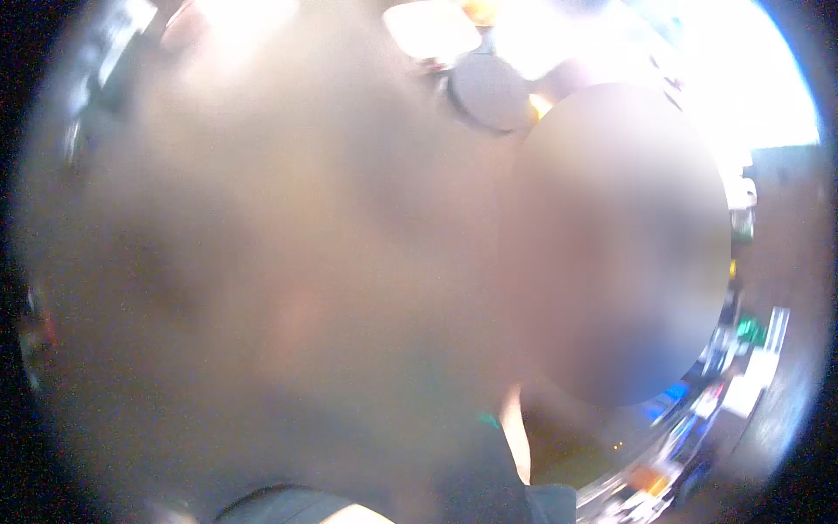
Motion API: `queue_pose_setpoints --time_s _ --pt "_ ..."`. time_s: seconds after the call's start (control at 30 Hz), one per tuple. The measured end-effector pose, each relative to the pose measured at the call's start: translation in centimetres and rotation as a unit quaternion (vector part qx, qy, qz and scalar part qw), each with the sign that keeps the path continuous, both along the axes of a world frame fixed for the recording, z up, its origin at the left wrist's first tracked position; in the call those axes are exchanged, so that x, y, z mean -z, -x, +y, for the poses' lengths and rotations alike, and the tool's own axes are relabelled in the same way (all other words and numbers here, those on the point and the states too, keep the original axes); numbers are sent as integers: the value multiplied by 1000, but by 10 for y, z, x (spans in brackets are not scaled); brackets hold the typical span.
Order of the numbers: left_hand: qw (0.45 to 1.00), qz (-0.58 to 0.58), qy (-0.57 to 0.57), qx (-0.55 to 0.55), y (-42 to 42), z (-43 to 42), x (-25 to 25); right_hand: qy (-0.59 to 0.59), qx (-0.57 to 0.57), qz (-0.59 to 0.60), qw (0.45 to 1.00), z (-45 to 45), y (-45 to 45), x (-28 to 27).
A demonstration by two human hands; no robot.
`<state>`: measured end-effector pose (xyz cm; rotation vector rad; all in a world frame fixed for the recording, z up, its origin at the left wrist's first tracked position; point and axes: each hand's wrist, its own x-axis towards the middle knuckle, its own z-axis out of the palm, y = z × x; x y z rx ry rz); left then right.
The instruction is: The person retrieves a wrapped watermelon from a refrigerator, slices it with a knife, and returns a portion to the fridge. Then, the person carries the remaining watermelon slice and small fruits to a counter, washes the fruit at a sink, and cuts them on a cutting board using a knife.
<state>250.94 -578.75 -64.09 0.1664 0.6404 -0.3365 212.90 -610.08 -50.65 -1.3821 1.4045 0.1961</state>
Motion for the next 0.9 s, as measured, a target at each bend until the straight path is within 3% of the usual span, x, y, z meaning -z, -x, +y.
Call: queue_pose_setpoints --time_s 0.03,0.07,0.1,0.13,0.17,0.2,0.23,0.3,0.33,0.4,0.43,0.5,0.57,0.6,0.67,0.7,0.77,0.8,0.87,0.9 --pt "1000 2 9 -20 11 -1 12 -13 -25 -22 999 -23 -1 15" --pt "997 -11 -69 23 15 3 -30 -174 -131 -68 974 -60 5 33" --pt "998 -1 -66 -22 22 -5 -37 -174 -173 -54 968 -92 -9 40" --pt "988 48 -142 -36 31 -13 -33 -153 -352 -20 923 -115 -26 55" --pt "970 109 -213 -51 48 -18 -29 -131 -522 17 843 -136 -46 66" --pt "949 82 -297 -64 76 -16 -39 -115 -521 23 846 -149 -61 73" --pt "942 113 -300 -99 100 -12 -38 -103 -512 25 852 -156 -76 81" --pt "811 162 -544 -139 155 -7 -30 -156 -697 34 699 -199 -112 91" --pt "775 221 -591 -44 183 4 -55 -157 -702 45 693 -196 -114 76" --pt "690 274 -666 73 218 50 -83 -35 -426 79 901 -166 -157 37" --pt "646 285 -700 111 233 64 -83 -29 -442 76 893 -167 -171 37" --pt "510 286 -808 70 255 71 -115 -25 -472 110 874 -172 -176 32" --pt "391 297 -866 97 281 84 -106 -33 -520 134 843 -189 -172 46" --pt "357 303 -879 93 291 93 -97 -41 -571 170 802 -195 -176 53" --pt "319 291 -898 89 301 107 -105 -38 -644 210 735 -183 -187 56" --pt "301 275 -909 83 308 117 -105 -32 -646 213 732 -170 -190 57" --pt "301 253 -915 88 321 135 -101 -216 -595 95 768 -144 -187 58" --pt "294 246 -919 86 325 142 -104 -209 -595 105 769 -118 -184 51" --pt "286 227 -930 52 332 154 -96 -15 -706 148 692 -45 -165 36" --pt "291 223 -929 48 336 160 -93 -11 -707 155 690 -33 -155 38"
